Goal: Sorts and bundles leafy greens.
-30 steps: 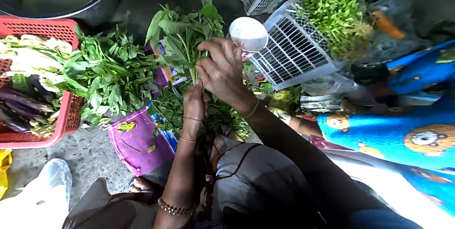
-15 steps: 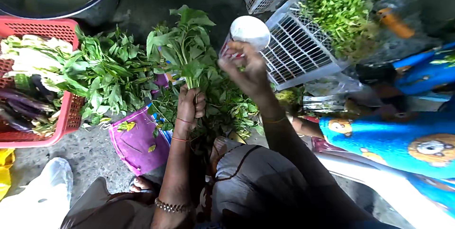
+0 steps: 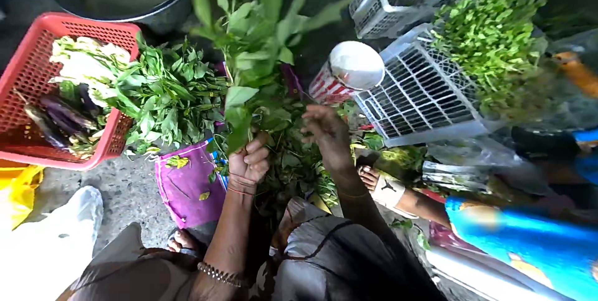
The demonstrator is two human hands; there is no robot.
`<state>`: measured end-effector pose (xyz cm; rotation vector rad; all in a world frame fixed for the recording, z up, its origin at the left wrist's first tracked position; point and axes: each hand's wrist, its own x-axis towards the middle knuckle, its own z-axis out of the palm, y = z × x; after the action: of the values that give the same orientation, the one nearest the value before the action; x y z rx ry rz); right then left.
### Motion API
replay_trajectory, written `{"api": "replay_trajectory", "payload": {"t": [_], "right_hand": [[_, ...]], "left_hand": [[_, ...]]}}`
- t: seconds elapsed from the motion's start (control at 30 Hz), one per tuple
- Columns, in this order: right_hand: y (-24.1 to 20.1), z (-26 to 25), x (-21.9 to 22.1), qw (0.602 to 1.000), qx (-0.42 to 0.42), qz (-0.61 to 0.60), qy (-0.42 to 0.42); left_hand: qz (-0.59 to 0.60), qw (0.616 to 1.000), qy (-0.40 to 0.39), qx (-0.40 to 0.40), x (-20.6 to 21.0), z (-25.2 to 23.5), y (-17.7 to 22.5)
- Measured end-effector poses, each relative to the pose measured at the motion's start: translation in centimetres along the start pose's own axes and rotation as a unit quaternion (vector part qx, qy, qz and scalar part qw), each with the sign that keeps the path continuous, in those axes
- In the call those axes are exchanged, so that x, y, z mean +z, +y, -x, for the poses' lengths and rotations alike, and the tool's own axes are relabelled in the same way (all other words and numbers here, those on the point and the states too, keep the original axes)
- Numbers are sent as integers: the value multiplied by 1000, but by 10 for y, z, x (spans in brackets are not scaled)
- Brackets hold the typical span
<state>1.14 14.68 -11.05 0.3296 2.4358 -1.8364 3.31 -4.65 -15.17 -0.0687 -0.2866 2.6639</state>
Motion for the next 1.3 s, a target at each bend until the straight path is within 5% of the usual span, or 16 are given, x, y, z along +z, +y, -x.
{"api": "replay_trajectory", "payload": {"t": [0.1, 0.27, 0.5, 0.6, 0.7, 0.8, 0.93, 0.97, 1.07, 1.2, 1.3], "right_hand": [[8, 6, 12, 998, 50, -4, -26], [30, 9, 24, 996, 67, -19, -47], [87, 14, 26, 989, 113, -26, -89], [104, 20, 28, 983, 151, -21, -101], [115, 22, 27, 980, 173, 1, -94], [124, 23, 9, 986, 110, 106, -60], [136, 12, -27, 959, -9, 281, 35], [138, 10, -31, 946, -27, 319, 54], [143, 0, -32, 919, -68, 376, 96], [145, -25, -29, 898, -77, 412, 137], [151, -37, -35, 879, -67, 447, 150]], "left_hand": [[65, 997, -49, 17, -17, -2, -10], [68, 997, -16, -21, -42, 8, -19], [-40, 978, 200, 30, -95, 36, -7], [-63, 975, 213, 28, -107, 46, -1], [-139, 962, 228, -54, -88, 38, 10], [-357, 900, 232, -94, -36, 24, 28], [-396, 907, 109, 91, 43, 22, 71], [-448, 875, 126, 132, 58, 20, 81], [-600, 685, 347, 224, 75, 12, 92], [-505, 743, 327, 293, 62, 24, 106], [-504, 680, 419, 328, 52, 20, 97]]}}
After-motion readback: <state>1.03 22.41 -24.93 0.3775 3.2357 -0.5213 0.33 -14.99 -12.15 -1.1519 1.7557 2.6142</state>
